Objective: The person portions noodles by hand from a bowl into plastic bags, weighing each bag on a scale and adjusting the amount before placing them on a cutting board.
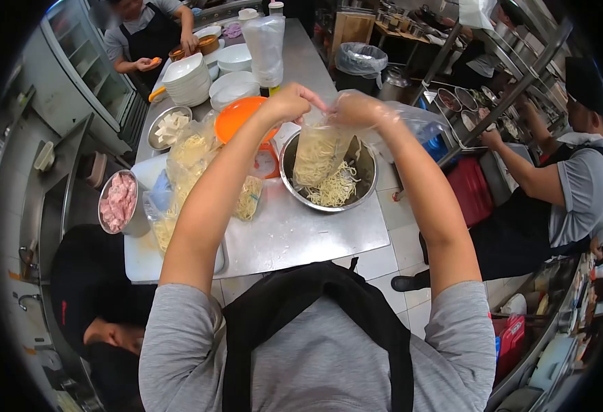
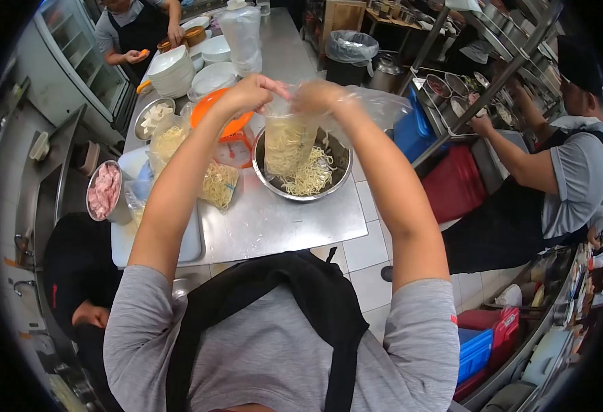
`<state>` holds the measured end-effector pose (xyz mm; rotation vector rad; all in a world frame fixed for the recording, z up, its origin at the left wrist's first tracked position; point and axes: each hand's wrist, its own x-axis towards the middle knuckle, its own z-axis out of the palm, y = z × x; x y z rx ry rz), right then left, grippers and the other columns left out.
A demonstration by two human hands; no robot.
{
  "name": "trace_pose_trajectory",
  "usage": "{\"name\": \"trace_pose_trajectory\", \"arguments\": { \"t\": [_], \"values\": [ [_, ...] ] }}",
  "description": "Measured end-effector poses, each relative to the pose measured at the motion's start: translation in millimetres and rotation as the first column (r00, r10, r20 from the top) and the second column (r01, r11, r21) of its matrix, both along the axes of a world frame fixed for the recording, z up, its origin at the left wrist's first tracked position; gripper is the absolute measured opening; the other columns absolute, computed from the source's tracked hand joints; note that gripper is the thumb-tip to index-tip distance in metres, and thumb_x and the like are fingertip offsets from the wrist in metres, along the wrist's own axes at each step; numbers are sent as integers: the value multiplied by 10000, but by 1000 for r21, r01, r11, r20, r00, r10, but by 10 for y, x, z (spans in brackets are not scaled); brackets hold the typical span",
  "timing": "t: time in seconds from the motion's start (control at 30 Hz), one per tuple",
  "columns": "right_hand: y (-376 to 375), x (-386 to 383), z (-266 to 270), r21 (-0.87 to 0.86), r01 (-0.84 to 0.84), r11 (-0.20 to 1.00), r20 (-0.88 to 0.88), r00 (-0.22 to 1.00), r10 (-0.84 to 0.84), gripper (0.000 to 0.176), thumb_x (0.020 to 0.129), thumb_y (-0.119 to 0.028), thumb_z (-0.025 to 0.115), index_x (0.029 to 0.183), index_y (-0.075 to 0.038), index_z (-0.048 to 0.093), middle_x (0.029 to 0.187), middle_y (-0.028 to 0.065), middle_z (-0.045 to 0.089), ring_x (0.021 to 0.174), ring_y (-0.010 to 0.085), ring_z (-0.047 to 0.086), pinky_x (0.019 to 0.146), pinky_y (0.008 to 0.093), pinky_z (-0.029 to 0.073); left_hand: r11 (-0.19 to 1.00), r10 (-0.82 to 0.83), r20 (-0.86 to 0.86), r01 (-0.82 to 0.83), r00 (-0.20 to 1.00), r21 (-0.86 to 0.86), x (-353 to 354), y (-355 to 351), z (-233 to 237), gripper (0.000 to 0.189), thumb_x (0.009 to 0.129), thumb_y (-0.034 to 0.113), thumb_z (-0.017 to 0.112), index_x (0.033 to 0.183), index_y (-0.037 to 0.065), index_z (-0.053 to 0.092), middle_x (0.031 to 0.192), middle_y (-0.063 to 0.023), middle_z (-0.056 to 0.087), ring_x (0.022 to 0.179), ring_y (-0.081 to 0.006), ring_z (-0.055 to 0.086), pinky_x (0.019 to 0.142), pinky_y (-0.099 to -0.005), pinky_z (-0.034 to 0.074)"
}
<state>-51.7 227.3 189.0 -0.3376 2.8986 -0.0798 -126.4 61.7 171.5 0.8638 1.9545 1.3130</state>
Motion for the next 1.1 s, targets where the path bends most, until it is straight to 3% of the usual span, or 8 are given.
{"name": "trace_pose_trajectory", "arguments": {
  "t": [0.1, 0.17, 0.4, 0.5, 0.6, 0.83, 0.9, 1.1],
  "values": [
    [154, 222, 81, -389, -232, 892, -301, 947, 115, 357, 791, -360, 591, 936, -40, 652, 764, 163, 639, 725, 258, 607, 703, 351, 461, 942, 41, -196, -104, 980, -321, 107, 50, 108, 490, 684, -17, 400, 1144, 3, 566, 857, -115, 618, 507, -108, 521, 507, -230, 475],
    [116, 486, 111, -789, 16, 614, -142, 968, -207, 362, 735, -287, 686, 1000, -47, 629, 935, 150, 631, 853, 199, 591, 735, 342, 462, 938, 52, -202, -117, 978, -327, 204, 66, 57, 528, 676, -17, 392, 1178, 25, 549, 858, -130, 617, 525, -141, 552, 530, -268, 495],
    [-116, 512, -1294, -955, -20, 296, -155, 886, -437, 653, 626, -157, 780, 1152, 75, 470, 1178, 188, 467, 1024, 174, 511, 834, 308, 457, 962, 82, -153, -118, 985, -245, 237, -42, -27, 607, 685, -22, 418, 1290, 13, 420, 796, -86, 607, 525, -121, 553, 521, -255, 494],
    [101, 373, -1092, -924, 335, 185, 280, 921, -269, 657, 649, -148, 764, 1163, 105, 442, 1106, 171, 528, 944, 180, 562, 832, 294, 467, 952, 23, -203, -83, 979, -293, 212, -81, 0, 635, 696, -30, 429, 1325, 27, 370, 779, -66, 603, 526, -103, 547, 513, -234, 491],
    [25, 552, -422, -986, 132, -105, 150, 970, -189, 587, 698, -132, 715, 1185, 68, 456, 1034, 136, 578, 871, 163, 586, 797, 268, 478, 965, 41, -106, -67, 994, -255, 233, -113, -71, 641, 700, -50, 428, 1332, 18, 349, 904, -95, 610, 513, -90, 531, 489, -227, 479],
    [105, 481, 64, -915, 128, 382, 63, 982, -180, 348, 776, -151, 643, 1100, -42, 583, 982, 74, 610, 857, 152, 588, 739, 268, 476, 993, 113, 2, -113, 994, -19, 271, -89, -23, 644, 692, -73, 439, 1325, -21, 335, 1148, -132, 539, 499, -63, 499, 471, -193, 443],
    [103, 465, -117, -424, -58, 904, -120, 993, 7, 246, 766, -102, 640, 1001, -33, 630, 916, 44, 625, 790, 140, 595, 685, 262, 478, 991, 136, 54, -136, 989, -9, 263, -113, 117, 619, 705, -64, 431, 1316, -29, 343, 1029, -90, 580, 489, -55, 479, 480, -185, 432],
    [126, 469, 34, -775, -343, 530, -490, 856, -163, 190, 720, -101, 628, 887, -12, 641, 836, 78, 652, 703, 134, 594, 664, 276, 477, 910, 179, 214, -244, 960, 334, 234, -215, 82, 579, 737, -65, 429, 1309, -41, 342, 757, -22, 568, 481, -33, 444, 490, -176, 421]
  ]
}}
